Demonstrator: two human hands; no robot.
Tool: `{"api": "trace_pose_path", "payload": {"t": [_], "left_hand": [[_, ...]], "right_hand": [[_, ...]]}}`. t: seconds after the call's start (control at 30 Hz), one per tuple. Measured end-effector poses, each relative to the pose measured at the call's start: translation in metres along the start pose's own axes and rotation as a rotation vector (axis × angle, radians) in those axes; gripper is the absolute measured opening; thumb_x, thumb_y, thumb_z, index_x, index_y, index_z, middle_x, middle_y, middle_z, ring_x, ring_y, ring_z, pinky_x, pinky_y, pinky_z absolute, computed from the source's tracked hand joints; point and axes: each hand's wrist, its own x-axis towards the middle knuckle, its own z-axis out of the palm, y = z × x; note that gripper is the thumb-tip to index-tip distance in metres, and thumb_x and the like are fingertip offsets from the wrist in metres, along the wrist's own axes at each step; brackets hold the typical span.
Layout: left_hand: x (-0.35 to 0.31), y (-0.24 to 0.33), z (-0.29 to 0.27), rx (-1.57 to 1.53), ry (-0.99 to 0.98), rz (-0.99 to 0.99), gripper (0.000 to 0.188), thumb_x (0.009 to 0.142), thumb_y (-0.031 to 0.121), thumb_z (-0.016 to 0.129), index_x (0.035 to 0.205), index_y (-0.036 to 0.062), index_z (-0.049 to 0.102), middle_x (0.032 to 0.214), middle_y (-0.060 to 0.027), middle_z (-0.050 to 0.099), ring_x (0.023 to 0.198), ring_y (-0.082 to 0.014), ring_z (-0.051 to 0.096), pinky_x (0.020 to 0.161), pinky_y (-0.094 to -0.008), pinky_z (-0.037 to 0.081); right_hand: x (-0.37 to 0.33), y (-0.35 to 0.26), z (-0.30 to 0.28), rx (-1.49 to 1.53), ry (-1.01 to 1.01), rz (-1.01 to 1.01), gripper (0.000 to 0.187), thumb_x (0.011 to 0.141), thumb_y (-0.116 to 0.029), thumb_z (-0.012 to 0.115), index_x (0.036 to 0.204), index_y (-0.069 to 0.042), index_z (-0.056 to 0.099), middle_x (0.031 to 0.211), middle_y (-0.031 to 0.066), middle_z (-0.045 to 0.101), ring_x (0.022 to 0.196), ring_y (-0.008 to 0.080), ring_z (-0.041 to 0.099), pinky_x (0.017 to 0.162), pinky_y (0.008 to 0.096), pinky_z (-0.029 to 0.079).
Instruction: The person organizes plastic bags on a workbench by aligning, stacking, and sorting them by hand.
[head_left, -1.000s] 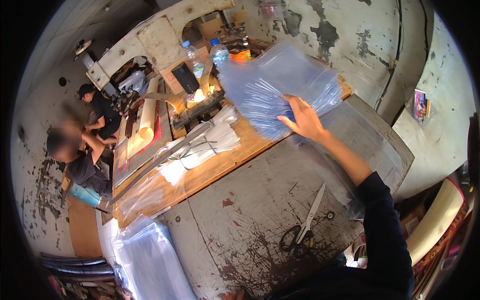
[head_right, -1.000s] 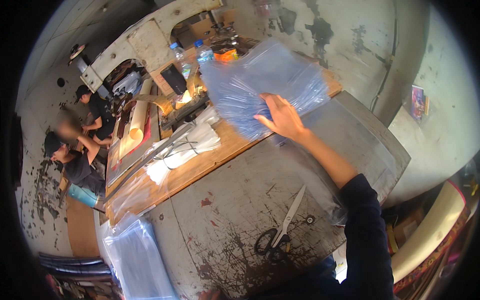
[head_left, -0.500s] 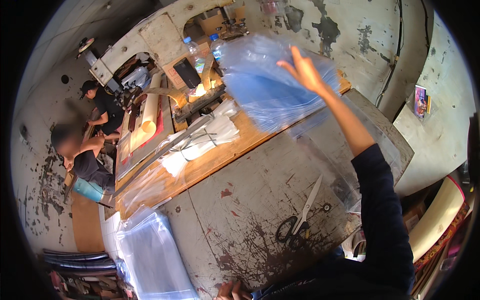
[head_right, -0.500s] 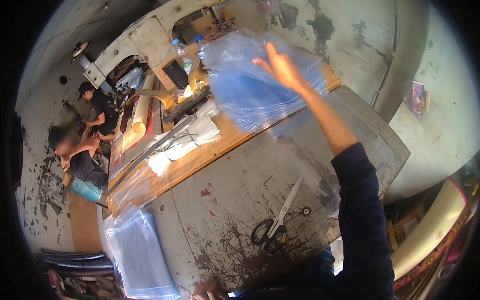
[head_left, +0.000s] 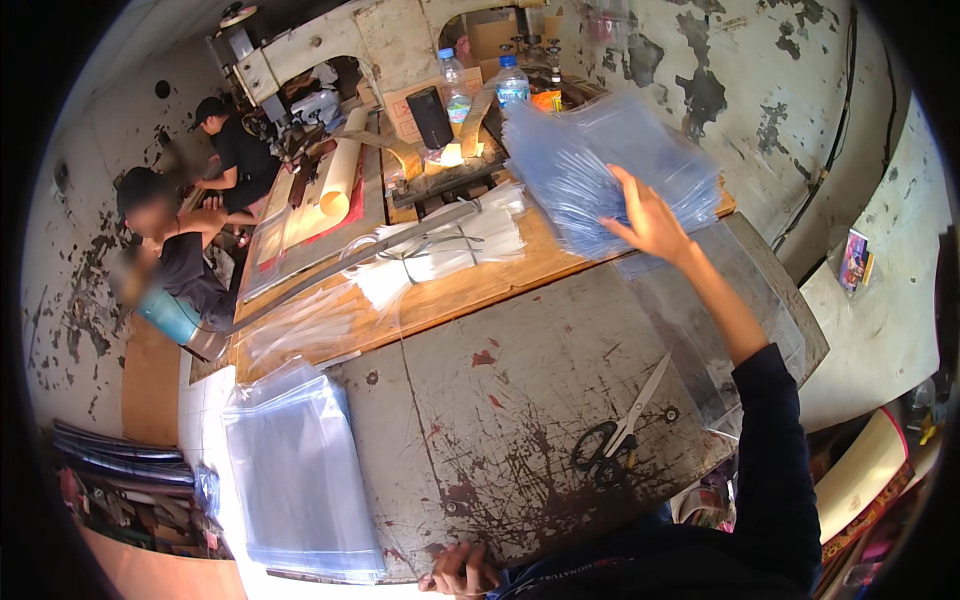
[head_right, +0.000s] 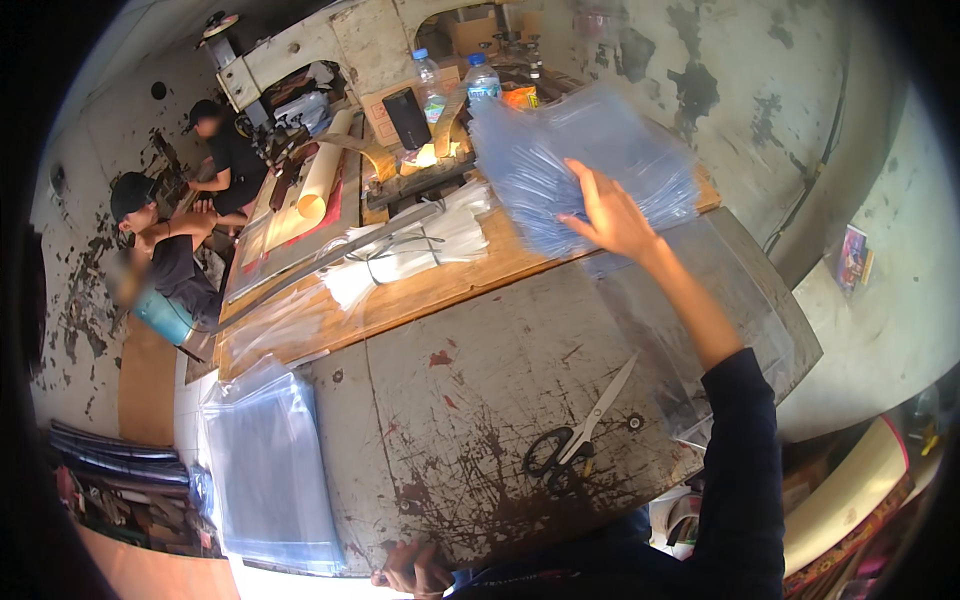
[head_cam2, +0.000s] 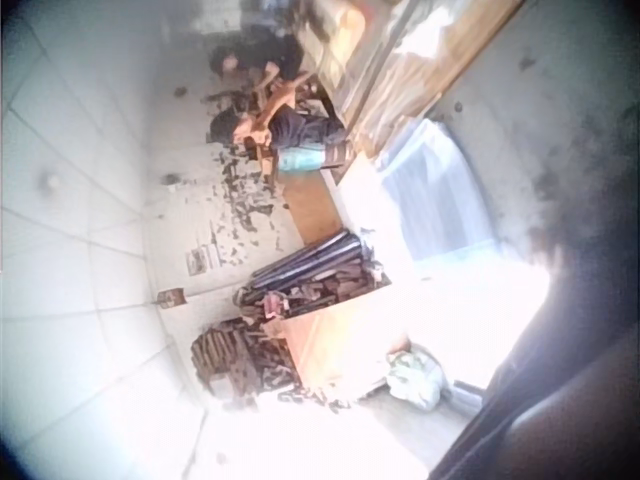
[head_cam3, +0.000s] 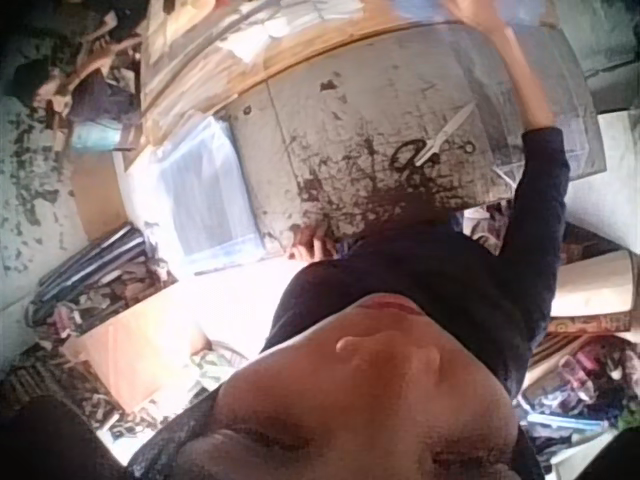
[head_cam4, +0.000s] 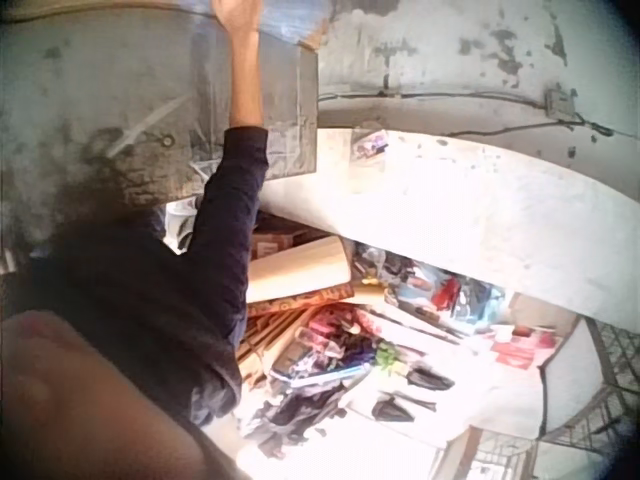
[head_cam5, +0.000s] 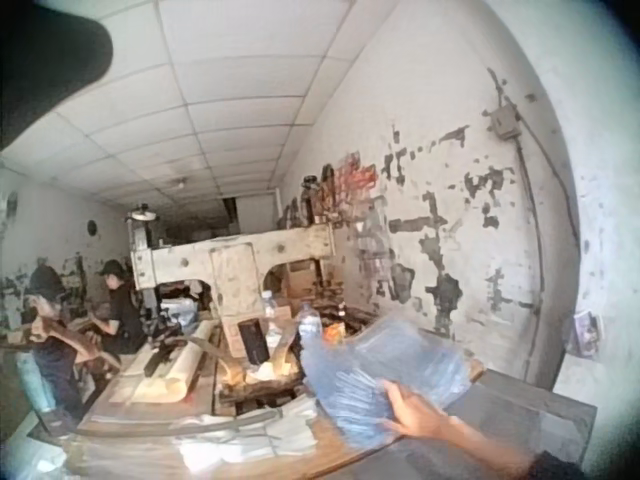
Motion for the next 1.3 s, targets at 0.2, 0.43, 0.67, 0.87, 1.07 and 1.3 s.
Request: {"api": "trace_pose_path", "payload": {"t": [0.2, 0.43, 0.67, 0.87, 1.07, 1.3], "left_hand": [[-0.005, 0.001, 0.0, -0.022, -0.004, -0.012, 0.016, 0.074, 0.025, 0.049, 0.074, 0.0252, 0.065, 0.081, 0.0019, 0.058, 0.075, -0.0176, 0.057, 0.103, -0.0417, 0.014], [-0.012, 0.003, -0.002, -0.019, -0.021, -0.028, 0.013, 0.07, 0.025, 0.053, 0.074, 0.0256, 0.065, 0.082, 0.0043, 0.057, 0.082, -0.0169, 0.056, 0.103, -0.0458, 0.015], [-0.006, 0.004, 0.001, -0.032, -0.001, -0.025, 0.011, 0.069, 0.024, 0.054, 0.073, 0.0248, 0.064, 0.082, 0.0028, 0.057, 0.081, -0.0177, 0.056, 0.103, -0.0471, 0.015], [-0.003, 0.006, 0.002, -0.031, 0.005, -0.038, 0.01, 0.069, 0.024, 0.054, 0.072, 0.0241, 0.064, 0.083, 0.0016, 0.057, 0.081, -0.0184, 0.055, 0.103, -0.0483, 0.015], [-0.002, 0.005, 0.005, -0.032, 0.013, -0.044, 0.008, 0.069, 0.023, 0.055, 0.071, 0.0234, 0.063, 0.083, 0.0004, 0.056, 0.08, -0.0191, 0.055, 0.103, -0.0494, 0.015], [-0.002, 0.008, 0.006, -0.021, 0.027, -0.041, 0.006, 0.069, 0.022, 0.056, 0.071, 0.0226, 0.062, 0.083, -0.001, 0.056, 0.079, -0.0199, 0.055, 0.103, -0.0507, 0.015]], "right_hand": [[-0.007, -0.008, 0.012, 0.074, 0.081, -0.053, 0.098, 0.067, -0.041, 0.076, 0.139, -0.005, 0.02, 0.13, 0.0257, 0.039, 0.116, 0.0372, 0.044, 0.092, 0.0447, 0.039], [0.012, 0.002, -0.001, 0.127, 0.101, 0.059, 0.092, 0.073, -0.035, 0.073, 0.14, -0.005, 0.017, 0.095, 0.0285, 0.059, 0.086, 0.0429, 0.06, 0.074, 0.0413, 0.047], [0.021, 0.013, -0.003, 0.14, 0.275, 0.014, 0.085, 0.078, -0.03, 0.07, 0.139, -0.003, 0.016, 0.087, 0.0266, 0.062, 0.08, 0.041, 0.063, 0.071, 0.0405, 0.048], [0.025, 0.019, -0.007, 0.196, 0.235, 0.517, 0.079, 0.078, -0.028, 0.07, 0.136, -0.001, 0.024, 0.1, 0.0282, 0.06, 0.089, 0.0319, 0.063, 0.079, 0.0358, 0.047], [0.029, 0.06, 0.002, 0.441, 0.403, 0.388, 0.069, 0.083, -0.035, 0.064, 0.131, 0.005, 0.034, 0.111, 0.0203, 0.057, 0.103, 0.0243, 0.055, 0.09, 0.0331, 0.041], [0.024, 0.057, -0.003, 0.687, 0.296, 0.461, 0.063, 0.084, -0.034, 0.063, 0.127, 0.005, 0.039, 0.115, 0.0178, 0.055, 0.106, 0.0228, 0.053, 0.092, 0.0335, 0.039]]}}
